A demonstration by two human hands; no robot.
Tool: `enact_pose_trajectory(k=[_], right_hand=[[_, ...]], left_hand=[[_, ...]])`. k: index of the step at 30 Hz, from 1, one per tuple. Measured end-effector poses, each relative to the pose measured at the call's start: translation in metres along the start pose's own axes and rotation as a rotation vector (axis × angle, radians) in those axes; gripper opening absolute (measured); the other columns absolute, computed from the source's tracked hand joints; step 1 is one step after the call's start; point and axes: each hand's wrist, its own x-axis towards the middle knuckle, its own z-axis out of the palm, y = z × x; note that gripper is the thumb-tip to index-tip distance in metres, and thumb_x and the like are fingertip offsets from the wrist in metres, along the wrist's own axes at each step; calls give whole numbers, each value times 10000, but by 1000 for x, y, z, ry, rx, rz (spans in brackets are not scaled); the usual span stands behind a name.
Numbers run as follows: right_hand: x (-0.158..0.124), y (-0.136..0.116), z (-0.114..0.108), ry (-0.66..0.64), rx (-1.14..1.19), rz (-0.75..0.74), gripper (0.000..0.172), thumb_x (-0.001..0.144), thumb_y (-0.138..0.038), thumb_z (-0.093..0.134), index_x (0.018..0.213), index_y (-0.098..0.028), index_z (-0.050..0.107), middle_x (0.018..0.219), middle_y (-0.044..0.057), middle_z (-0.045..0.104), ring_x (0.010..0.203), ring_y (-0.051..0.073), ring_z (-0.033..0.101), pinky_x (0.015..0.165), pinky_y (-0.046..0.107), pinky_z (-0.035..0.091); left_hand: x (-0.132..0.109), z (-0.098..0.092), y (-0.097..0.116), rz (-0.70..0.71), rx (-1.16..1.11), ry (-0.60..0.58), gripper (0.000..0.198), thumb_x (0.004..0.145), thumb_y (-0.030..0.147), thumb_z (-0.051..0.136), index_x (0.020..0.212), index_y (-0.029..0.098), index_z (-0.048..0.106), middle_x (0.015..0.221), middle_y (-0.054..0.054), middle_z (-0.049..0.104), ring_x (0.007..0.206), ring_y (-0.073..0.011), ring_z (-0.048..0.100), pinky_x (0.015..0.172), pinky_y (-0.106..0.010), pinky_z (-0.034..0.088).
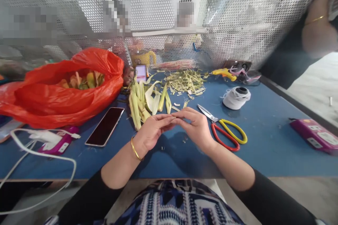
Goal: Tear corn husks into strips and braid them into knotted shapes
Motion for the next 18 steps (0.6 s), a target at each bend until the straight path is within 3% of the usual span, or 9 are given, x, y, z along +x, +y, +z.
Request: enact_pose_trajectory(k=[6, 11, 14, 18], right_hand=[[-28, -1, -17, 51, -64, 8, 133, 854, -237, 618, 810, -226, 744, 781, 32, 699, 731, 156, 656, 690, 273, 527], [-44, 1, -36, 123, -115, 51, 131, 842, -222, 608, 744, -211, 695, 741, 16, 694, 700, 146, 630, 673, 254, 491], [-44, 16, -59, 104, -215, 231, 123, 819, -263, 601, 726, -202, 651, 703, 9, 682, 646, 152, 598, 628, 265, 450], [-40, 35, -90, 3, -222, 434, 148, 795, -301, 550, 701, -198, 600, 642, 3, 674, 594, 156, 577, 604, 273, 416]], left_hand=[[-3, 11, -18, -108, 35, -113, 308, 547, 307, 899, 751, 119, 765, 771, -72, 745, 723, -138, 668, 825, -276, 513], [-1, 26, -24, -159, 180, -152, 367, 574, 440, 865, 734, 129, 755, 768, -90, 741, 708, -157, 670, 760, -288, 526], [13, 30, -18, 10, 452, -8, 272, 650, 403, 815, 710, 153, 727, 748, -66, 721, 664, -143, 646, 650, -258, 499], [48, 29, -11, 313, 871, 195, 210, 608, 234, 825, 769, 201, 696, 691, -4, 673, 603, -140, 592, 615, -265, 442]])
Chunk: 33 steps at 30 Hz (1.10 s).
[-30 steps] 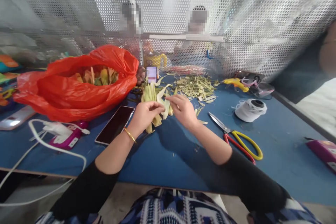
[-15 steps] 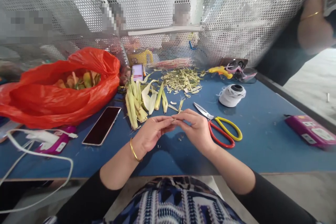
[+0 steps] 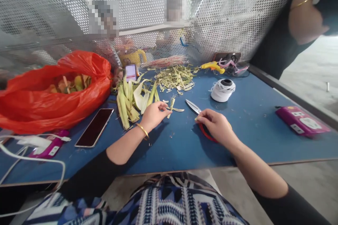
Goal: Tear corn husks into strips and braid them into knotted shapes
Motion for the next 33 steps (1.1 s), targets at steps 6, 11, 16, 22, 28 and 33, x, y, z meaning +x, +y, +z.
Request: enact_pose_trajectory(k=[6, 11, 16, 22, 28, 33], right_hand=[[1, 1, -6, -15, -38, 2, 143, 782, -288, 523, 682, -203, 580, 658, 7, 694, 604, 153, 576, 619, 274, 395], [3, 3, -5, 16, 152, 21, 165, 769, -347, 593, 688, -206, 617, 661, 16, 678, 635, 168, 575, 655, 306, 423], [16, -15, -1, -68, 589, 19, 202, 718, -378, 711, 656, -210, 617, 1000, 72, 720, 1126, 258, 596, 954, 387, 424], [36, -48, 19, -173, 629, -81, 162, 701, -333, 726, 653, -212, 628, 786, 25, 695, 934, 208, 627, 850, 356, 461], [51, -47, 31, -97, 412, -61, 128, 678, -310, 680, 670, -186, 648, 606, -22, 605, 599, 119, 496, 601, 277, 406], [49, -39, 37, -39, 367, -48, 143, 702, -331, 662, 680, -190, 652, 608, -19, 607, 607, 125, 500, 600, 276, 405]], left_hand=[[23, 14, 0, 148, 358, 23, 127, 676, 221, 761, 612, 199, 654, 655, -29, 649, 686, -190, 589, 621, -288, 368], [11, 7, 12, -56, -101, -27, 159, 763, 164, 674, 611, 163, 627, 581, 4, 587, 548, -107, 506, 515, -217, 343], [-5, -3, 17, -477, -932, -360, 180, 873, 106, 559, 701, 111, 615, 634, -8, 593, 460, -43, 485, 399, -146, 318], [-8, -4, 14, -607, -1016, -452, 240, 928, 106, 483, 724, 96, 609, 592, -6, 570, 425, -44, 502, 370, -139, 354], [-9, -5, 13, -420, -759, -226, 148, 925, 250, 553, 889, 131, 632, 653, -19, 667, 459, -78, 592, 434, -169, 445], [-14, -1, 11, -250, -617, -238, 272, 829, 416, 678, 925, 163, 672, 739, -43, 731, 537, -111, 663, 496, -181, 462]])
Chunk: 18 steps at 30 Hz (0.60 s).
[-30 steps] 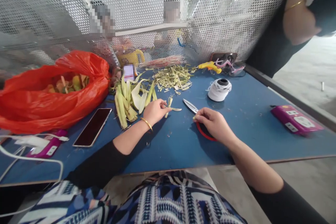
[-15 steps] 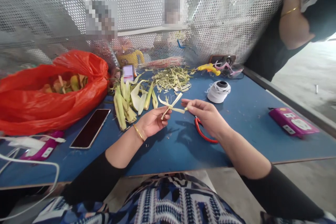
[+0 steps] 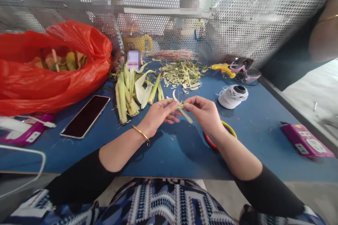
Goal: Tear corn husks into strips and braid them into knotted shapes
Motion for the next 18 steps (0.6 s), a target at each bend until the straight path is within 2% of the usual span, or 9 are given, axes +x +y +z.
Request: enact_pose_trajectory(k=[2, 4, 7, 10, 13, 18], right_hand=[[-3, 3, 0, -19, -9, 7, 146, 712, -335, 670, 689, -191, 659, 624, -14, 619, 618, 132, 518, 620, 286, 420], [-4, 4, -1, -33, -21, -2, 143, 719, -336, 680, 696, -196, 667, 693, 4, 655, 666, 148, 560, 668, 306, 445], [-5, 5, -4, -4, -53, -75, 110, 716, -316, 701, 696, -208, 693, 921, 49, 702, 885, 200, 631, 824, 355, 469], [-5, 5, -6, 11, -108, -136, 69, 718, -287, 711, 691, -225, 723, 1051, 68, 697, 1078, 239, 615, 956, 396, 438], [-6, 5, -4, -8, -146, -141, 67, 726, -279, 709, 685, -232, 735, 1043, 71, 704, 1105, 252, 616, 973, 417, 439], [-7, 7, -1, 30, -169, -142, 64, 706, -271, 726, 660, -228, 727, 1073, 73, 699, 1113, 260, 616, 990, 429, 430]], left_hand=[[1, 0, -2, -44, -15, -40, 215, 808, 364, 709, 851, 153, 700, 744, -44, 735, 546, -100, 662, 510, -177, 463], [2, 1, -5, -68, -41, -25, 157, 799, 307, 722, 815, 151, 717, 735, -40, 735, 544, -92, 654, 519, -178, 467], [3, 2, -7, -63, -52, 13, 113, 796, 262, 724, 830, 154, 732, 739, -40, 743, 542, -95, 654, 524, -187, 474], [3, 3, -9, -48, -48, 23, 111, 803, 248, 715, 857, 155, 740, 765, -48, 754, 559, -106, 670, 527, -193, 481], [3, 3, -11, -14, -30, 1, 147, 790, 273, 725, 867, 149, 745, 776, -56, 759, 600, -123, 690, 546, -199, 494], [2, 3, -15, 34, -10, -41, 172, 777, 301, 726, 837, 141, 740, 754, -55, 754, 607, -133, 696, 550, -203, 499]])
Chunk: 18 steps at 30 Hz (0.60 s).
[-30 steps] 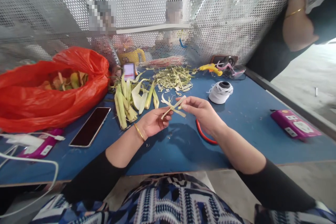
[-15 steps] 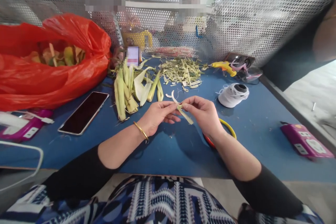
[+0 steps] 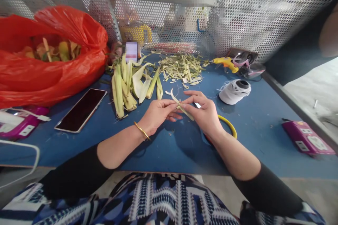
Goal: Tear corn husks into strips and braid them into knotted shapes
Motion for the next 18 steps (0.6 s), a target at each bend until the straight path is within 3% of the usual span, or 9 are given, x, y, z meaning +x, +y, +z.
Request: enact_pose_trajectory(k=[18], right_hand=[[-2, 9, 8, 14, 168, 151, 168, 678, -334, 745, 641, -200, 651, 1016, 79, 686, 1016, 245, 629, 938, 405, 434]], left_hand=[[-3, 2, 5, -26, 0, -25, 175, 731, 245, 728, 859, 130, 758, 769, -85, 754, 608, -151, 690, 605, -245, 523]])
